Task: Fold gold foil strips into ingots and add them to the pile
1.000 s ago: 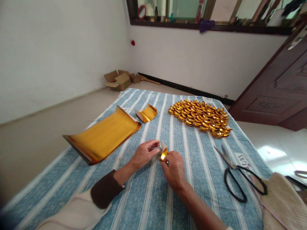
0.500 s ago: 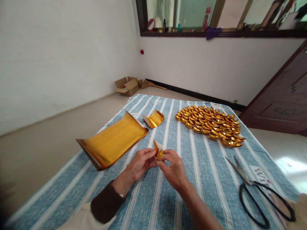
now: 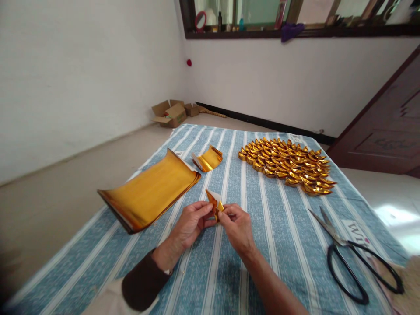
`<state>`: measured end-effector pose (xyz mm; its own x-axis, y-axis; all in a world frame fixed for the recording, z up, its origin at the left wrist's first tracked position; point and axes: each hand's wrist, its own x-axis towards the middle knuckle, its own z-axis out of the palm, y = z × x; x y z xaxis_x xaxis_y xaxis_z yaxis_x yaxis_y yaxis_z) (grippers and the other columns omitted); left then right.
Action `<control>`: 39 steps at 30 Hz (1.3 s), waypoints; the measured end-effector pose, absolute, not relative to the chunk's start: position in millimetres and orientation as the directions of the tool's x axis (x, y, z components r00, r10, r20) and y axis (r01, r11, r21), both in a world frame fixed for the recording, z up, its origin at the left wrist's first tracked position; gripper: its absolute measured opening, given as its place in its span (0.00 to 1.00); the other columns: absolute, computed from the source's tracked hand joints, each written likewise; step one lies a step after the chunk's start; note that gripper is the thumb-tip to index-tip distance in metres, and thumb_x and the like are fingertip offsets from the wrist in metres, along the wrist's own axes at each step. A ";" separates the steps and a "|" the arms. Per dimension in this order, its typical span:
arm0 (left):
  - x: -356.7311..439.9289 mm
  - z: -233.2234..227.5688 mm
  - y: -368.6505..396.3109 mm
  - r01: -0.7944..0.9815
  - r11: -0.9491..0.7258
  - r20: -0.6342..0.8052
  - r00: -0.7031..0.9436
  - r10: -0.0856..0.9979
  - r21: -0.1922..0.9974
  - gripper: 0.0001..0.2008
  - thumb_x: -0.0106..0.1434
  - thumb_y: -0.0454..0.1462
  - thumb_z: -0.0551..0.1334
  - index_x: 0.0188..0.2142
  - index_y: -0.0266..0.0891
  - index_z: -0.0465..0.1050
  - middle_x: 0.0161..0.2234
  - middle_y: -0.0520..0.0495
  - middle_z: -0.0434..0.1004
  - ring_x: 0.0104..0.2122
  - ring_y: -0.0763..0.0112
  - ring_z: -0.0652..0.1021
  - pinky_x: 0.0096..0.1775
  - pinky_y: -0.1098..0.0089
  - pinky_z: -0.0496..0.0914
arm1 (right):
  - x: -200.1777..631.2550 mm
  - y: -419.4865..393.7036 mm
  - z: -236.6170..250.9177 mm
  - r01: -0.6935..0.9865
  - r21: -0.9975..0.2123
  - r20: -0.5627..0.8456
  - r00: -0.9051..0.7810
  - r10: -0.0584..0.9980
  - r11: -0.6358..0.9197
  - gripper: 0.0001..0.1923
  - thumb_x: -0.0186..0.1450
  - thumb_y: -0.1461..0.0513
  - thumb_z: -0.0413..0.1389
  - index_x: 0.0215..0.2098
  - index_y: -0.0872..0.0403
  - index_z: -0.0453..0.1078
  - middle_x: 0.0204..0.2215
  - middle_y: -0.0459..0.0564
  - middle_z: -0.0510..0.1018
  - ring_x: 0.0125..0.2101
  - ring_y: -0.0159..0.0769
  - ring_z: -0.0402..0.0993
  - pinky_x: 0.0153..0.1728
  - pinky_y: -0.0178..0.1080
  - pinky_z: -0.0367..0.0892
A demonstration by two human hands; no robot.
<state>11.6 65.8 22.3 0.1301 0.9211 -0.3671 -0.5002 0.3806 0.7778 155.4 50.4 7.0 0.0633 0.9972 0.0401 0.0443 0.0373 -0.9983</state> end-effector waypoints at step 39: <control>13.5 12.5 65.6 -0.397 0.423 -0.383 0.180 0.906 0.814 0.11 0.47 0.35 0.75 0.27 0.29 0.77 0.28 0.42 0.80 0.28 0.69 0.79 0.36 0.68 0.76 | 157.7 50.5 -11.4 0.246 -0.940 0.251 0.032 0.967 0.236 0.11 0.61 0.56 0.61 0.23 0.51 0.75 0.29 0.48 0.78 0.30 0.35 0.74 0.30 0.36 0.68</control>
